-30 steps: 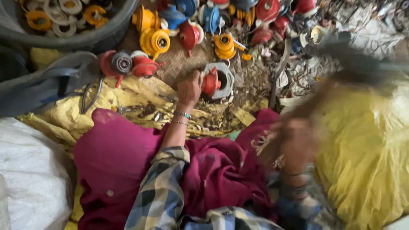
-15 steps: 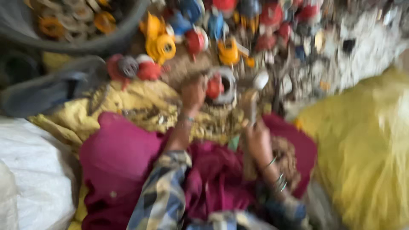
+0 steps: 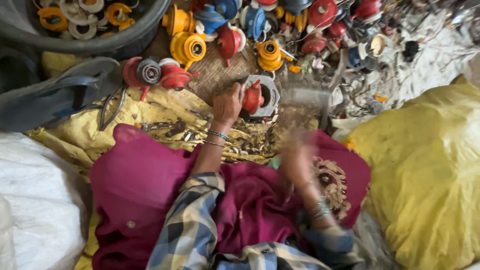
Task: The person sits on the floor and uses a hammer to repeatedly strike a red mechanical part placed on a metal anvil. The person adjusts the part's position between strikes and continues the process for the duration of the clip.
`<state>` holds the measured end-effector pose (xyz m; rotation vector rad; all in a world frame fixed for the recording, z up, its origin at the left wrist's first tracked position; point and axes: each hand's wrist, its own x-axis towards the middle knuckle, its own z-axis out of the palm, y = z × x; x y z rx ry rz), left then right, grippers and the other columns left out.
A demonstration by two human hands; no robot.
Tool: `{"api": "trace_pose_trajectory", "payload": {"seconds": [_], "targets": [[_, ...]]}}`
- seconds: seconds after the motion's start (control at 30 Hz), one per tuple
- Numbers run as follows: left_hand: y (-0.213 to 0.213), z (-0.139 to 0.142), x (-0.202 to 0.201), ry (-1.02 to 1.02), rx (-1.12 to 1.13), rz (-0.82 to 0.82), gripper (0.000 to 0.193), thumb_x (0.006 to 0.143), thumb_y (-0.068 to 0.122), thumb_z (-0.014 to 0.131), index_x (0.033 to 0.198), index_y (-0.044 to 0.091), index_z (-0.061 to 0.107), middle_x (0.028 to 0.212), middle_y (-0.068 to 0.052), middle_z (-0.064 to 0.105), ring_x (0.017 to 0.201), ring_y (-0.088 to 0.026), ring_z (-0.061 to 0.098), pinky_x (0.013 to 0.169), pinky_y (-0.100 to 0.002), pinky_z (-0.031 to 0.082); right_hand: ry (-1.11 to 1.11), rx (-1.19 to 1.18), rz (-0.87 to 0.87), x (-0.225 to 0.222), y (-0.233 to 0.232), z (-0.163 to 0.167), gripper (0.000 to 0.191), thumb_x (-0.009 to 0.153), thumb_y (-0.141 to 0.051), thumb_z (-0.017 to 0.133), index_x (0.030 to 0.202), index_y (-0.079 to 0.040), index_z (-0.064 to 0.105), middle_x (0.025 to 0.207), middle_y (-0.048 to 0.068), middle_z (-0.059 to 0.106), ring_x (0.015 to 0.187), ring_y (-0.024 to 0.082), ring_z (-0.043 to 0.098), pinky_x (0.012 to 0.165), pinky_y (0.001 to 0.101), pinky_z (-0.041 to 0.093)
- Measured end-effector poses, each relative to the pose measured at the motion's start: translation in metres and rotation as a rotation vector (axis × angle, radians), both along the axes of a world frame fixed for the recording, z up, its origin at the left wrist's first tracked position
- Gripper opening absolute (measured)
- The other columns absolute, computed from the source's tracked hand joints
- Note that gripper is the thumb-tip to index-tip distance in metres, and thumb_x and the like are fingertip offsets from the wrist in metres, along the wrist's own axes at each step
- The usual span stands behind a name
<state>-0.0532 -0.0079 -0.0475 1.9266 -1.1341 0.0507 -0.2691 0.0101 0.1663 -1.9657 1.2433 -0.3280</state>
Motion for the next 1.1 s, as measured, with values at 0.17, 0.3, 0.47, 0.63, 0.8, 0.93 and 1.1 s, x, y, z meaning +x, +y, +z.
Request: {"api": "trace_pose_trajectory", "payload": {"seconds": [0.17, 0.3, 0.47, 0.63, 0.8, 0.93, 1.1], "targets": [[-0.004, 0.001, 0.005, 0.019, 0.065, 0.019, 0.019, 0.103, 0.030, 0.057, 0.098, 0.013, 0.065, 0.062, -0.014, 0.067, 0.052, -0.036, 0.065, 0.049, -0.049, 0.051, 0.113, 0.021, -0.072, -0.028, 0.020, -0.036, 0.042, 0.101, -0.033, 0.059, 0.117, 0.006, 0.057, 0.070, 0.014, 0.071, 0.054, 0.021, 0.071, 0.045, 0.0346, 0.056], [0.002, 0.000, 0.003, -0.010, -0.021, -0.009, 0.025, 0.105, 0.029, 0.057, 0.087, 0.012, 0.058, 0.067, -0.012, 0.068, 0.056, -0.034, 0.067, 0.052, -0.048, 0.051, -0.324, 0.006, -0.304, -0.076, 0.016, 0.041, 0.025, 0.104, -0.019, 0.058, 0.103, 0.004, 0.067, 0.075, 0.015, 0.071, 0.059, 0.026, 0.069, 0.050, 0.0353, 0.057], [0.004, 0.004, 0.003, 0.001, 0.007, -0.027, 0.023, 0.105, 0.028, 0.057, 0.089, 0.011, 0.056, 0.069, -0.014, 0.067, 0.060, -0.036, 0.067, 0.052, -0.049, 0.051, -0.826, -0.676, -0.058, -0.070, -0.027, 0.133, 0.058, 0.117, -0.047, 0.031, 0.134, 0.003, 0.056, 0.110, 0.016, 0.070, 0.085, 0.022, 0.073, 0.067, 0.0329, 0.061], [0.002, 0.002, 0.002, 0.024, 0.043, -0.025, 0.025, 0.106, 0.030, 0.057, 0.090, 0.011, 0.056, 0.069, -0.014, 0.067, 0.060, -0.036, 0.067, 0.052, -0.050, 0.051, -0.457, -0.122, -0.060, -0.013, -0.005, 0.042, 0.043, 0.106, -0.037, 0.048, 0.125, 0.002, 0.056, 0.088, 0.020, 0.067, 0.069, 0.028, 0.069, 0.057, 0.0390, 0.055], [-0.002, -0.001, 0.005, -0.050, 0.086, 0.048, 0.026, 0.102, 0.035, 0.057, 0.087, 0.014, 0.059, 0.066, -0.014, 0.068, 0.056, -0.037, 0.067, 0.053, -0.051, 0.051, 0.142, -0.150, -0.042, -0.013, 0.017, -0.047, 0.037, 0.096, -0.029, 0.062, 0.118, 0.000, 0.057, 0.069, 0.023, 0.065, 0.055, 0.031, 0.066, 0.048, 0.0434, 0.051], [0.001, -0.001, 0.009, -0.017, 0.049, -0.001, 0.024, 0.109, 0.029, 0.054, 0.093, 0.011, 0.059, 0.072, -0.014, 0.068, 0.060, -0.036, 0.067, 0.054, -0.050, 0.051, -0.038, 0.120, -0.291, -0.060, 0.021, 0.005, 0.027, 0.103, -0.027, 0.056, 0.113, -0.003, 0.063, 0.073, 0.013, 0.069, 0.056, 0.024, 0.066, 0.048, 0.0396, 0.054], [0.004, 0.003, 0.006, 0.009, 0.044, -0.009, 0.029, 0.107, 0.031, 0.055, 0.087, 0.012, 0.056, 0.072, -0.013, 0.069, 0.060, -0.035, 0.068, 0.053, -0.049, 0.051, -0.832, -0.519, -0.101, -0.077, -0.019, 0.098, 0.027, 0.103, -0.025, 0.057, 0.114, -0.001, 0.064, 0.072, 0.010, 0.068, 0.057, 0.022, 0.065, 0.049, 0.0416, 0.052]]}}
